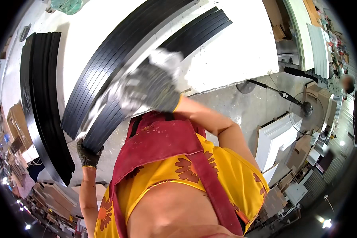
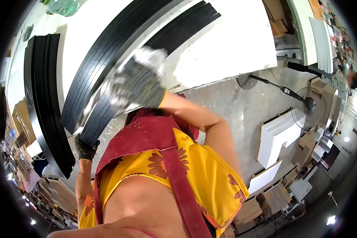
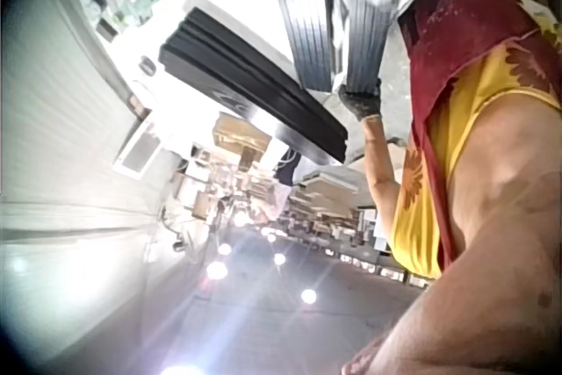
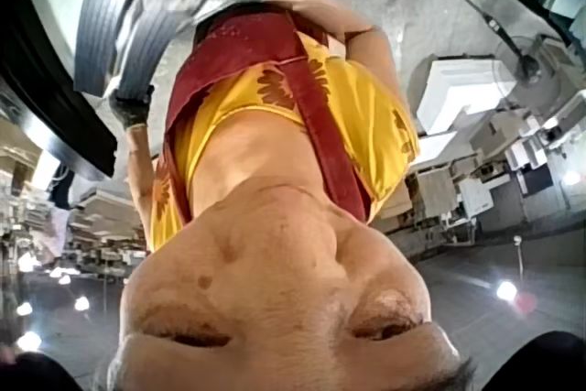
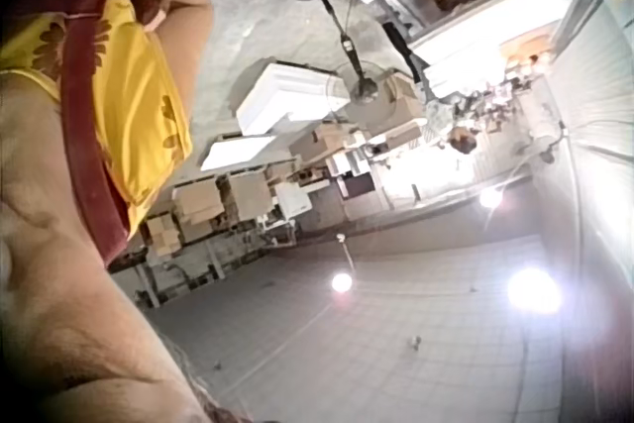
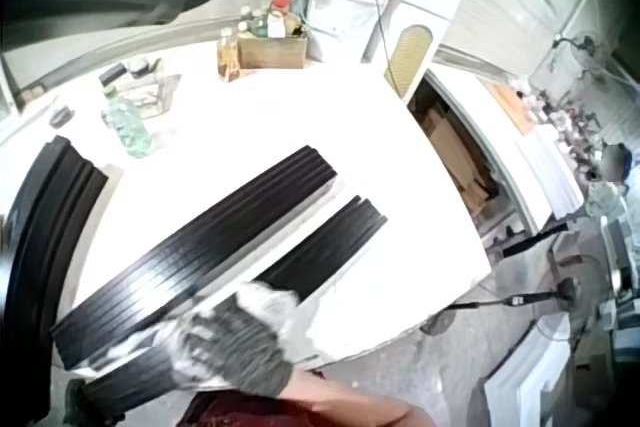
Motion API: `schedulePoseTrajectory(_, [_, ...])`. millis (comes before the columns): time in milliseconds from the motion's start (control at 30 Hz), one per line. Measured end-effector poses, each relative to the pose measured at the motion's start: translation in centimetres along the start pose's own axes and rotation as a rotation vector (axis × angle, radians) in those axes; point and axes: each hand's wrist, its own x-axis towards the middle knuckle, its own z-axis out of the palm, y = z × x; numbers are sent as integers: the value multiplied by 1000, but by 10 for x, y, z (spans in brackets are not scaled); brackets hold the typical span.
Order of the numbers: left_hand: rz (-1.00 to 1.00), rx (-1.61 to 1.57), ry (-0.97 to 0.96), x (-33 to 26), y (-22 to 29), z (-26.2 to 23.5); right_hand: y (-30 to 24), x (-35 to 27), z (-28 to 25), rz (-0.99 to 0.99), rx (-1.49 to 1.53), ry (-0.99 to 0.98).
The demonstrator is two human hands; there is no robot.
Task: The person wipes down several black curved furniture panels with a cloth and then stacks them together on a table.
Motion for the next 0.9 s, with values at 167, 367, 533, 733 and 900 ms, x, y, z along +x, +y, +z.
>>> schedulePoseTrajectory(167, [-6,0,-113,17,3,-13,-1,15,-194,-348,-1525,599])
schedulePoseTrajectory(367, [-17,-117,-190,21,-8,-32,-41,37,-335,989,-1719,411])
schedulePoseTrajectory(533, [-5,-224,-58,10,-8,-4,-7,7,-323,221,-904,650])
schedulePoseTrajectory(733, [-65,-366,-139,8,-7,-1,47,14,-194,-212,-1359,278])
schedulePoseTrajectory(900, [-69,-334,-153,3,-5,8,-5,20,66,-206,-937,-181])
